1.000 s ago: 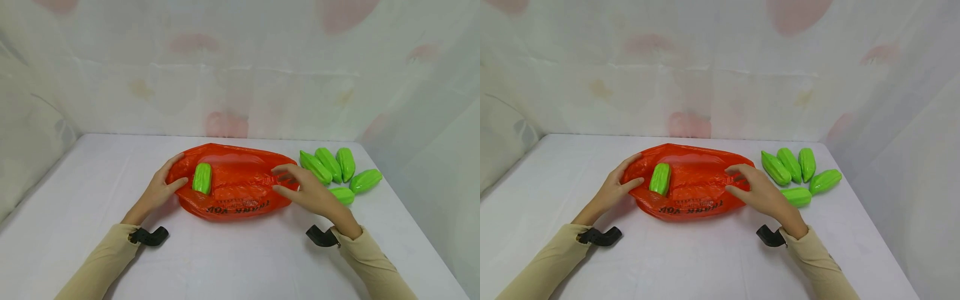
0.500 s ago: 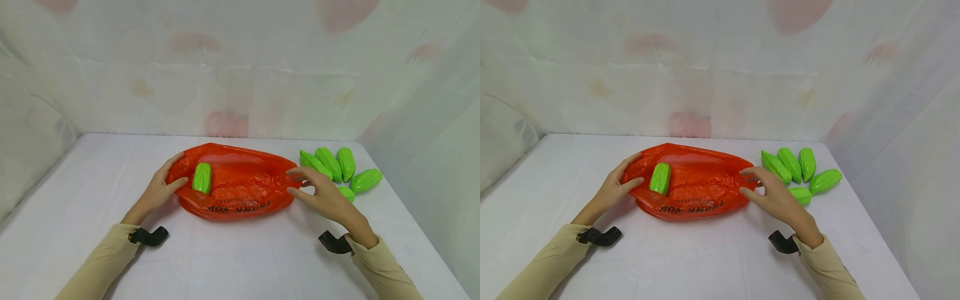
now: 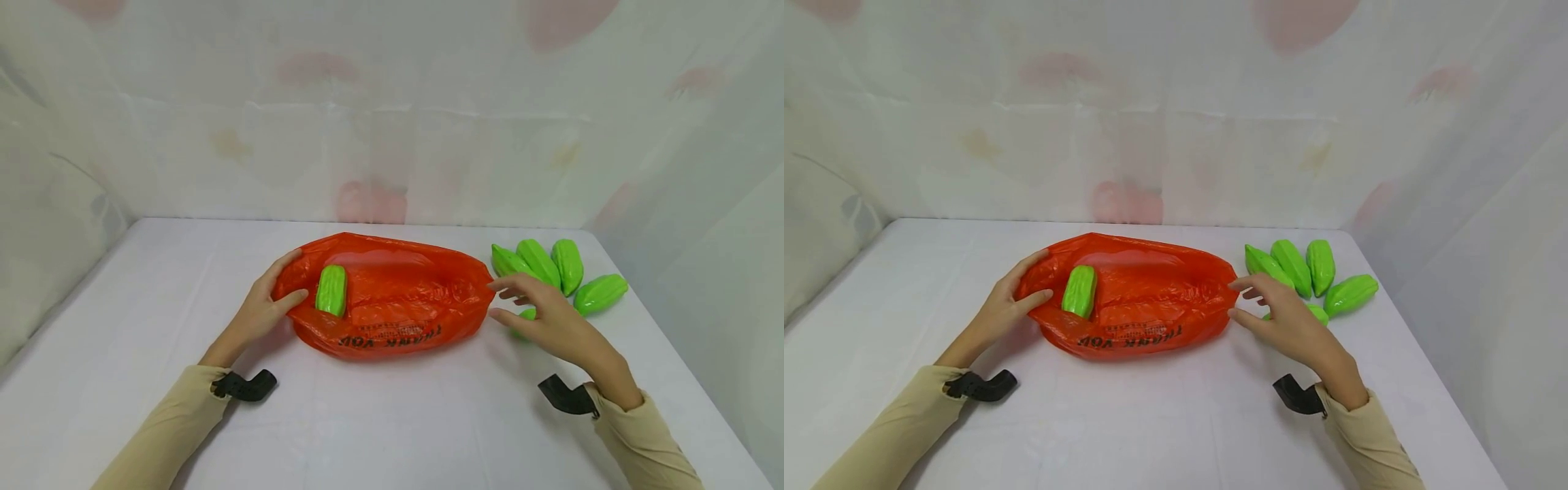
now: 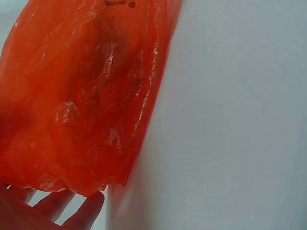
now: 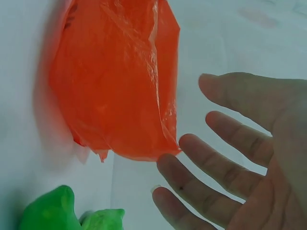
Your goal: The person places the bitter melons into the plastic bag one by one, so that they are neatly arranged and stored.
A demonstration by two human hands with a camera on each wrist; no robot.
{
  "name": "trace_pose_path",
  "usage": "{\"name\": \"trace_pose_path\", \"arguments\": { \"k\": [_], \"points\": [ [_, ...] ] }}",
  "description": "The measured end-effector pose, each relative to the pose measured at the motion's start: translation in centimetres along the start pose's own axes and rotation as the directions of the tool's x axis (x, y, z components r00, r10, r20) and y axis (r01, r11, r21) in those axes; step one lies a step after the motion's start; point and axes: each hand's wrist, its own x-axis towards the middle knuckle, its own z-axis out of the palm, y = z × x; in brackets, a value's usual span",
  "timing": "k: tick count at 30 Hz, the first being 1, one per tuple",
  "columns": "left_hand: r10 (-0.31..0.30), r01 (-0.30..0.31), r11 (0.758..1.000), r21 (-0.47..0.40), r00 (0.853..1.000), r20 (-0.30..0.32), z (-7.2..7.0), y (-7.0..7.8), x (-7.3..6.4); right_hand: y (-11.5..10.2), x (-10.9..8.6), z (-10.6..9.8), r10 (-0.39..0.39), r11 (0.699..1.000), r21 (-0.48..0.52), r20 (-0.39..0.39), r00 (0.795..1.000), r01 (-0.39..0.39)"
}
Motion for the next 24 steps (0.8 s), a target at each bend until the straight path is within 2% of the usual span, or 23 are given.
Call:
{"name": "trace_pose_path", "arguments": {
  "k": [8, 17, 24],
  "points": [
    [0.0, 0.0, 1.0, -0.007, 1.0, 0.005, 0.0, 0.0, 0.0, 0.7, -0.2, -0.4, 0.022, 0.998, -0.052, 0.006, 1.0, -0.022],
    [-0.003, 0.004, 1.0, -0.021, 1.0, 0.01, 0.0, 0.1, 0.0, 1.5, -0.7, -1.3, 0.09, 0.996, -0.023, 0.106, 0.99, -0.088],
    [-0.002, 0.002, 1.0, -0.018, 1.0, 0.011, 0.0, -0.1, 0.0, 2.2, -0.9, -1.7, 0.119, 0.993, -0.046, 0.137, 0.983, -0.113]
  ]
}}
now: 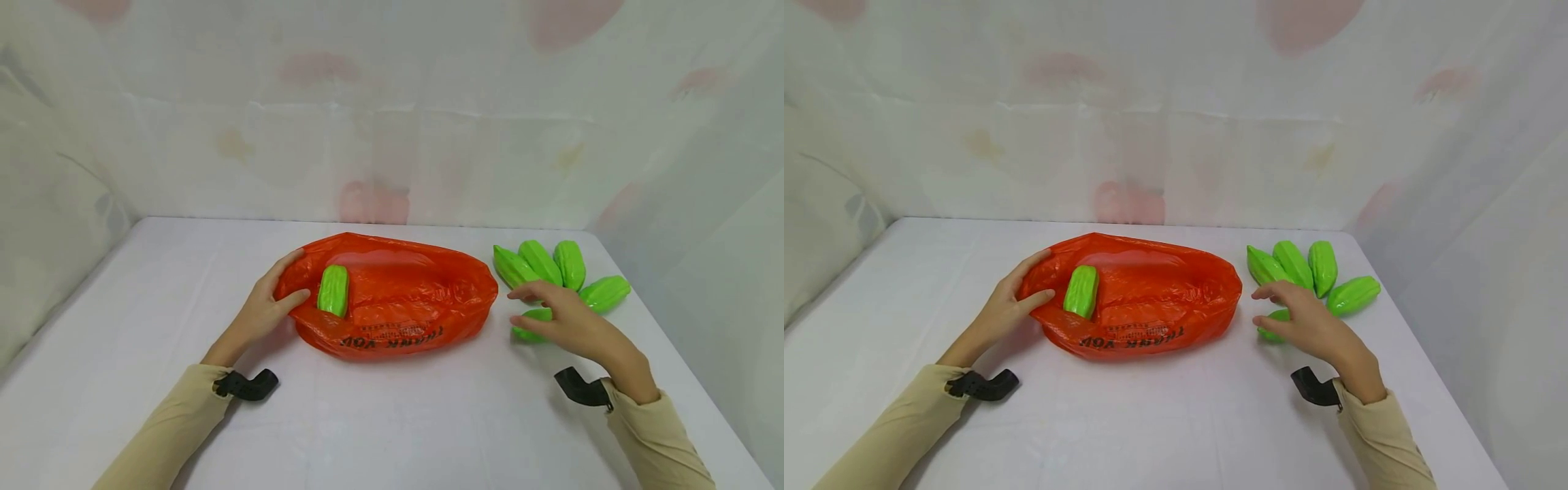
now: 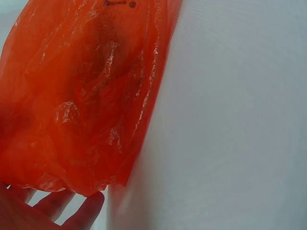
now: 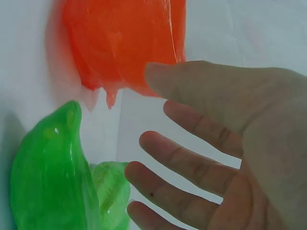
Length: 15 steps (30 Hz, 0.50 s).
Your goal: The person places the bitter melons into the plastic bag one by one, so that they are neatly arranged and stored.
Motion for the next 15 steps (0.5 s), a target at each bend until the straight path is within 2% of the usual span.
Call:
{"name": "trace_pose_path", "arguments": {
  "k": [9, 15],
  "points": [
    [-0.008, 0.008, 1.0, 0.02, 1.0, -0.006, 0.0, -0.1, 0.0, 1.3, -0.2, -0.5, 0.013, 0.999, -0.032, 0.027, 1.0, -0.012],
    [-0.007, 0.008, 1.0, 0.018, 1.0, -0.007, 0.0, 0.0, 0.0, 2.2, -0.3, -0.9, 0.049, 0.999, -0.004, 0.062, 0.997, -0.049]
  ]
}}
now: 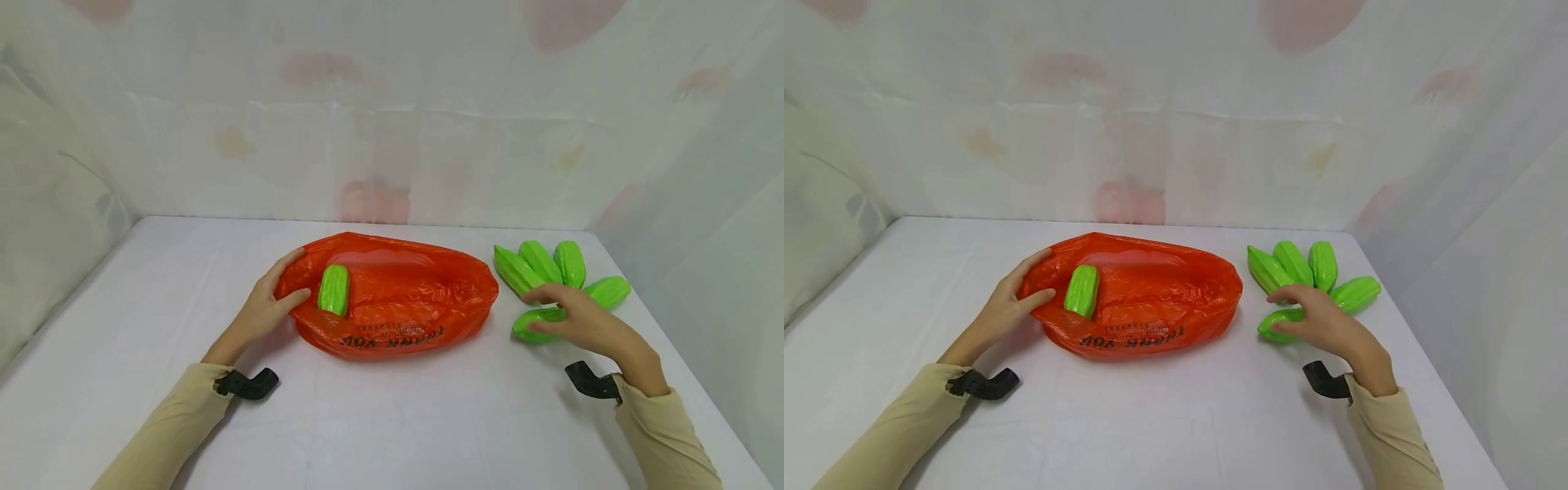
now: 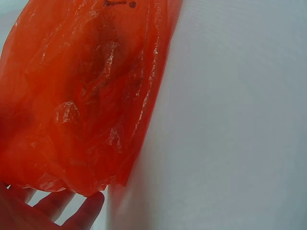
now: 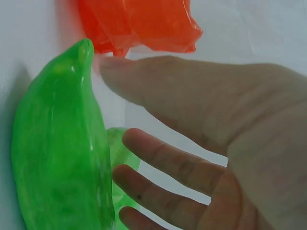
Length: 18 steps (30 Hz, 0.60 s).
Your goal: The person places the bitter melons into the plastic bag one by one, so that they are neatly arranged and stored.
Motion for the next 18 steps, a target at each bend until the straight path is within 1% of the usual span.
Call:
{"name": "trace_pose_path", "arguments": {
  "k": [5, 12, 18],
  "points": [
    [0.002, -0.002, 1.0, -0.003, 1.0, -0.002, 0.0, 0.0, 0.0, 0.5, -0.1, -0.1, 0.03, 0.999, 0.012, 0.029, 0.999, -0.03],
    [0.0, 0.0, 1.0, -0.009, 1.0, -0.004, 0.0, -0.1, 0.0, 1.0, -0.1, -0.2, 0.058, 0.998, -0.008, 0.049, 0.997, -0.057],
    [0.005, -0.005, 1.0, -0.013, 1.0, -0.003, 0.0, 0.0, 0.0, 1.6, 0.1, 0.0, 0.051, 0.998, -0.051, 0.06, 0.997, -0.048]
  ]
}}
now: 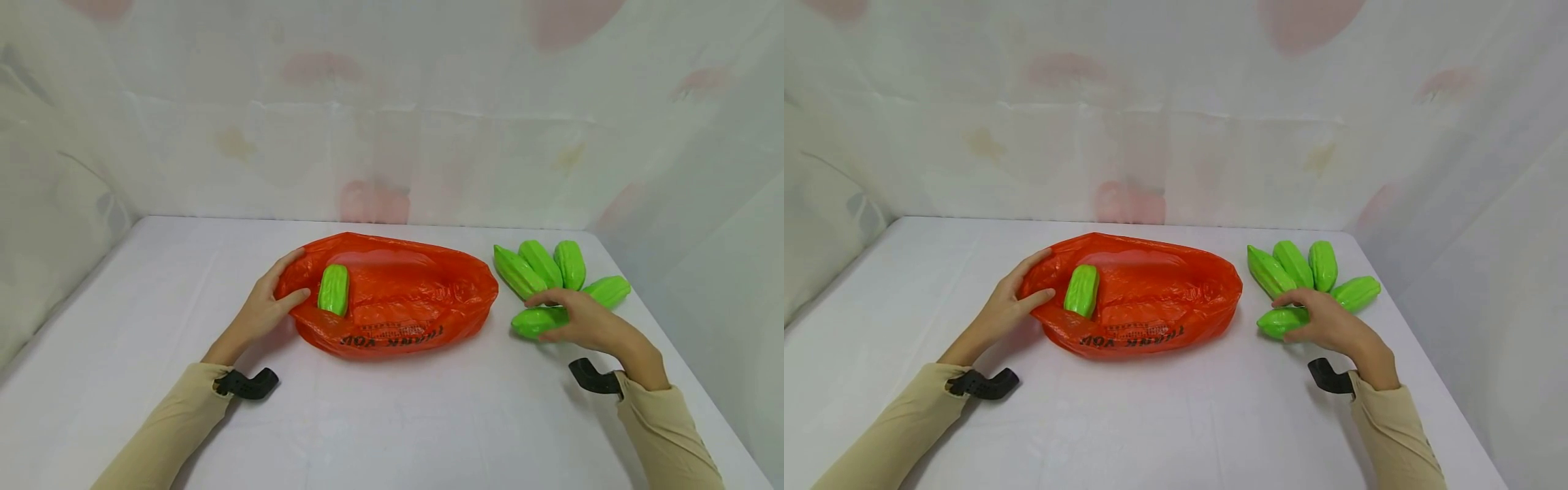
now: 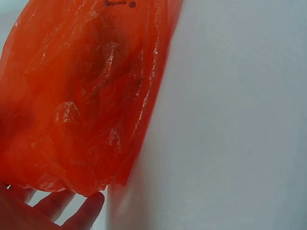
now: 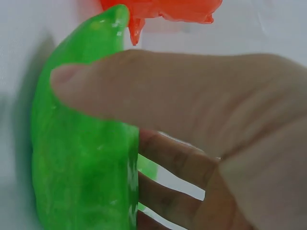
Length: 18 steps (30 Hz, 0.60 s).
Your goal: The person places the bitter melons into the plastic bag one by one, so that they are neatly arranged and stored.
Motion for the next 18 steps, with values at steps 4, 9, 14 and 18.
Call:
{"name": "trace_pose_path", "arguments": {
  "k": [4, 9, 14, 18],
  "points": [
    [-0.004, 0.004, 1.0, 0.009, 1.0, 0.001, -0.01, -0.09, -0.02, 0.3, 0.06, 0.07, 0.005, 1.0, -0.021, 0.011, 1.0, -0.005],
    [-0.006, 0.006, 1.0, 0.02, 1.0, -0.001, -0.04, -0.27, -0.01, 0.44, 0.15, 0.22, 0.007, 1.0, -0.02, 0.006, 1.0, -0.007],
    [-0.007, 0.007, 0.999, 0.038, 1.0, -0.001, -0.08, -0.21, 0.05, 0.44, 0.3, 0.48, 0.015, 1.0, -0.009, -0.001, 1.0, -0.015],
    [-0.002, 0.002, 0.999, 0.041, 1.0, -0.002, -0.08, -0.15, 0.05, 0.44, 0.39, 0.58, 0.011, 1.0, -0.02, 0.006, 1.0, -0.011]
  ]
}}
